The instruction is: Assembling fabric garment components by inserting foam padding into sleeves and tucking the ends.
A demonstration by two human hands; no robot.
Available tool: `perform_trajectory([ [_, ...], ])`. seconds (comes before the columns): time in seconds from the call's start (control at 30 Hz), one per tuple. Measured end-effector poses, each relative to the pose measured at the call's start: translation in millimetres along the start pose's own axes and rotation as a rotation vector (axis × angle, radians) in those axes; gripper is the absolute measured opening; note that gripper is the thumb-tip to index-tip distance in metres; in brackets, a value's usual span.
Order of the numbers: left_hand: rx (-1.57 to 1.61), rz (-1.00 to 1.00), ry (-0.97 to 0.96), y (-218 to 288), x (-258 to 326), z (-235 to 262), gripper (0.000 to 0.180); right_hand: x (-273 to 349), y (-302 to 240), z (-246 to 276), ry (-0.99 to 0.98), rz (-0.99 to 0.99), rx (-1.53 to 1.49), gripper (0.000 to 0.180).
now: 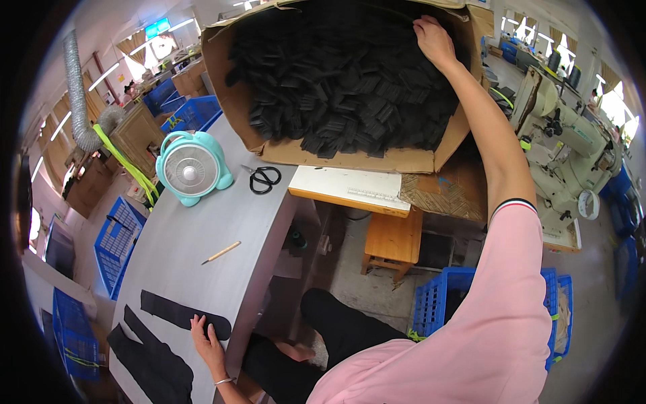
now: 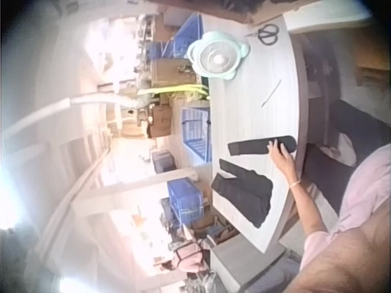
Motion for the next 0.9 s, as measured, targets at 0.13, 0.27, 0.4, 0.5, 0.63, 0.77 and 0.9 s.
perform_trajectory([
  [0.13, 0.002, 0.007, 0.003, 9.0, -1.2, -2.6, 0.029, -6.6, 8.4, -38.0, -0.125, -0.079, 0.058, 0.041],
  [0.27, -0.031, 0.027, 0.003, 9.8, 0.4, 1.4, 0.028, 5.3, 0.5, -66.6, -0.272, -0.114, 0.349, 0.042],
  [0.4, -0.056, 0.027, 0.002, 8.7, -0.2, 1.5, 0.029, 4.5, 0.2, -71.3, -0.393, -0.258, 0.365, 0.04],
  [0.5, -0.031, 0.029, 0.005, 7.4, -1.4, -0.4, 0.03, 1.1, 3.0, -73.1, -0.399, -0.266, 0.391, 0.044],
  [0.63, -0.019, 0.045, 0.006, 5.2, 0.2, 0.4, 0.03, -3.3, 9.8, -73.9, -0.489, -0.362, 0.417, 0.051],
  [0.77, -0.021, 0.053, 0.011, 6.8, 0.4, 2.6, 0.03, -8.4, 2.4, -72.8, -0.512, -0.372, 0.452, 0.057],
  [0.9, 0.009, 0.071, 0.01, 5.1, 3.3, 3.5, 0.029, -4.6, -6.5, -73.4, -0.66, -0.424, 0.471, 0.067],
])
Point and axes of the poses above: each hand's wrist, its own x-axis away from the middle knuckle, its own z-axis out of the back of the hand, y = z × x, the point moved 6 cm from there along -x, towards the middle knuckle, and after that the axes turned 10 degrees about -x, right-handed, at the moved point
